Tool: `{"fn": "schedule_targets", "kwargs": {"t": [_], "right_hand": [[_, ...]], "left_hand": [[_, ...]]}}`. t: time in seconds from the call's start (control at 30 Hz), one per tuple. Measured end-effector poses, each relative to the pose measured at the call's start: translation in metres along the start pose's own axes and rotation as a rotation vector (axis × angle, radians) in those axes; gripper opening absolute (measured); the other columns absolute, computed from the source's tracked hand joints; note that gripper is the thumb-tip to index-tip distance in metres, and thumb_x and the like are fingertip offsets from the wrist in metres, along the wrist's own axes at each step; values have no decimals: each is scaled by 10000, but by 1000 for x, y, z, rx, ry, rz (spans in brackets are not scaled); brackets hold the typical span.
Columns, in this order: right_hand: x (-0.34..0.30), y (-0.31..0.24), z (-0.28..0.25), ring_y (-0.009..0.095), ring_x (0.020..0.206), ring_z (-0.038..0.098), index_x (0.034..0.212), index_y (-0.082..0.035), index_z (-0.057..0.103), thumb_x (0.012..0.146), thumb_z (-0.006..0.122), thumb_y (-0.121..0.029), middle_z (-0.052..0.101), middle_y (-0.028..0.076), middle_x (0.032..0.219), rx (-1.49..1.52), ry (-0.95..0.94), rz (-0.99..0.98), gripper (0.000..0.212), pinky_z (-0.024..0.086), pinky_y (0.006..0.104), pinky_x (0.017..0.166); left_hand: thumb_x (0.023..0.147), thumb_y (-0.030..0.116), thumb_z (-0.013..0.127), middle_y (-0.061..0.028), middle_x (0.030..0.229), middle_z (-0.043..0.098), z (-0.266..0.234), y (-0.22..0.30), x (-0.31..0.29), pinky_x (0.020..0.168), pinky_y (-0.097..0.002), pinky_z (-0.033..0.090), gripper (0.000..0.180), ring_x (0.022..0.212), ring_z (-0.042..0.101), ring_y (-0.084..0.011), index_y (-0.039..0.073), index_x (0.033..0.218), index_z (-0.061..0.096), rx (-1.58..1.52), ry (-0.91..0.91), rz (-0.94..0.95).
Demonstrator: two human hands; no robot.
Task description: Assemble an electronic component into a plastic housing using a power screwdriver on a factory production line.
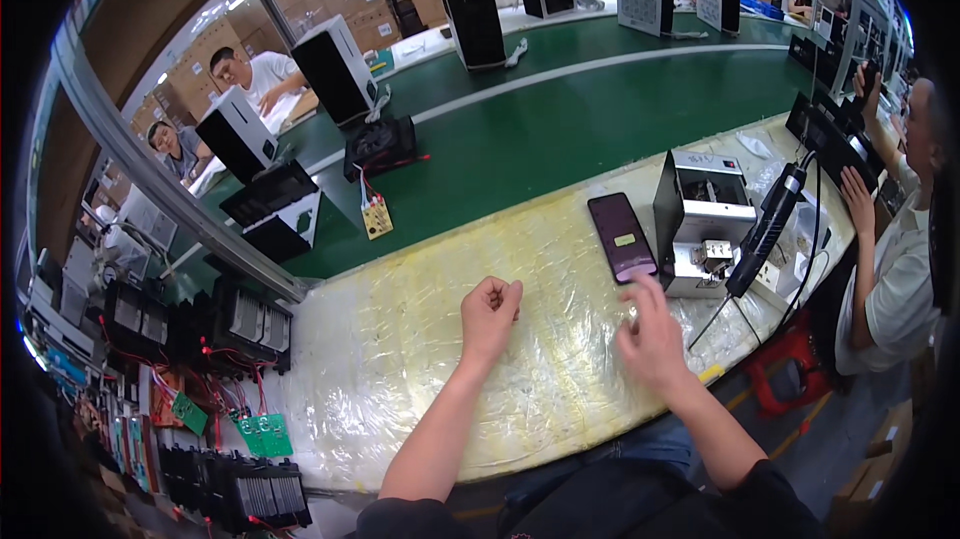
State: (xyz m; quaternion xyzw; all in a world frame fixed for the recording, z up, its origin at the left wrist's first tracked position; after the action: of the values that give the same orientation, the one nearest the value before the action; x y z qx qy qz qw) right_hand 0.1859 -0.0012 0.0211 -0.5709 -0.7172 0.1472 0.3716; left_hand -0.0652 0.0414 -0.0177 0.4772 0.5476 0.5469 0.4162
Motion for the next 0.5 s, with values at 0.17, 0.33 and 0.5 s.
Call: {"fn": "schedule_targets", "kwargs": {"t": [0.17,0.33,0.5], "right_hand": [[21,-63,35,346,804,680,995,-63,639,861,619,-140,698,135,928,407,-307,-95,156,535,413,674],[73,-76,126,339,726,678,978,-51,675,896,587,-178,700,166,817,681,-453,85,175,517,405,656],[79,-73,146,351,703,662,950,-46,660,902,575,-163,678,176,746,612,-437,-38,153,500,416,637]], "left_hand": [[984,208,647,8,636,571,2,9,3,509,-225,393,274,541,509,-65,70,767,554,-85,6,-59],[1007,248,611,2,645,568,-50,27,31,516,-232,396,333,570,511,-68,63,731,592,60,298,142],[997,287,627,-35,679,594,-95,52,90,567,-278,422,365,639,532,-109,-7,780,612,266,455,336]]}}
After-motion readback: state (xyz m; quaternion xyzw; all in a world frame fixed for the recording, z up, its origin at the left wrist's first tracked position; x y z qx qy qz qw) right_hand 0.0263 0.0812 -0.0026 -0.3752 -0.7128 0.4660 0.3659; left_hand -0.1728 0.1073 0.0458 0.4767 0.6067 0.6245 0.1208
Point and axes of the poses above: each hand's wrist, its own x-axis towards the middle knuckle, its own z-axis out of the palm, y = z × x, the point moved 3 cm from there along x, towards the middle knuckle
